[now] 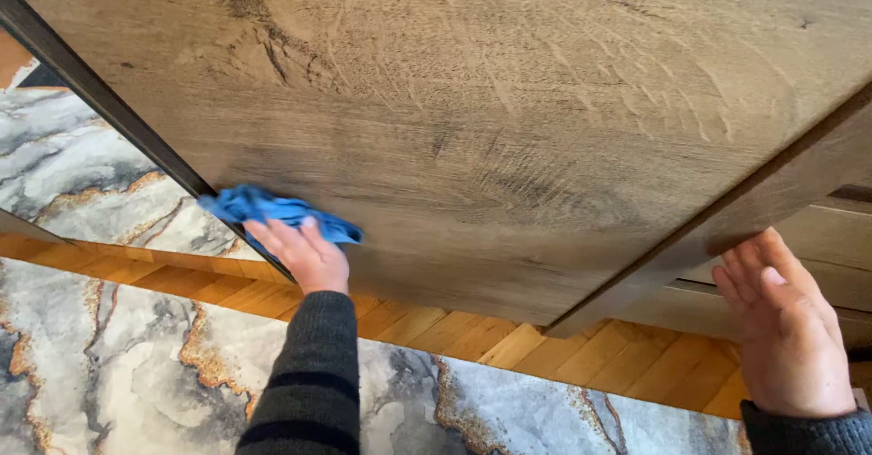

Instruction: The person cleans a wooden wardrobe and a chest of drawers using a blue cloth and a spray bottle. They wipe the wardrobe doors and sides, then move a fabric box and a brown cloth from the chest of drawers to a nearby bed. The person sprays the top of the chest of drawers and wipes it down, followed by cleaning the drawer fronts.

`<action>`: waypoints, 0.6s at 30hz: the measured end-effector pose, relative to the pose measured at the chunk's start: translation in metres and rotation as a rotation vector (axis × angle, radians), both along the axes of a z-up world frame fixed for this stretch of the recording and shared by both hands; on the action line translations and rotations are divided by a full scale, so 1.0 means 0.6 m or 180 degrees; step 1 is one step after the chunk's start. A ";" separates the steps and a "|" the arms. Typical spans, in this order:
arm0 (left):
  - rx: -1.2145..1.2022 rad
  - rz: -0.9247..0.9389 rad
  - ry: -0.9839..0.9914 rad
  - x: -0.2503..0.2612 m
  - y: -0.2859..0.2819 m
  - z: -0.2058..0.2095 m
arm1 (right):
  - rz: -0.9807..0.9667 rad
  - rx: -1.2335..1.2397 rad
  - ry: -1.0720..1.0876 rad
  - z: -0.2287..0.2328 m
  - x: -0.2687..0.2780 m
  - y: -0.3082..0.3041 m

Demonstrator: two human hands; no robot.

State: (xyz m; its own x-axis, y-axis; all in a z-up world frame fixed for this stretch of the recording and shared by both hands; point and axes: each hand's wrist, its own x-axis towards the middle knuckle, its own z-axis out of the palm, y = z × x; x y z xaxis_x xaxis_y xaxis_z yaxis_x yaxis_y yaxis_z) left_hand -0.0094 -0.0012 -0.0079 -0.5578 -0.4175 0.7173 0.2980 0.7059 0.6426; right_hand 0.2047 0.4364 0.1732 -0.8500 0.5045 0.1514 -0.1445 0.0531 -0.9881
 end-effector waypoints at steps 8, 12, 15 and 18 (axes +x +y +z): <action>0.1290 0.0395 -0.0134 0.000 0.129 -0.023 | 0.0121 0.0049 0.0017 0.028 0.003 -0.028; 0.0737 0.0175 0.0062 0.051 0.245 -0.044 | 0.0048 -0.0015 -0.0018 0.005 0.004 -0.008; 0.0703 -0.0377 -0.0389 0.110 0.316 -0.011 | 0.0033 -0.0147 0.0115 -0.012 0.003 0.007; -0.0617 -0.0629 -0.0133 0.145 0.362 -0.027 | 0.0100 0.0073 0.0088 0.006 0.003 -0.014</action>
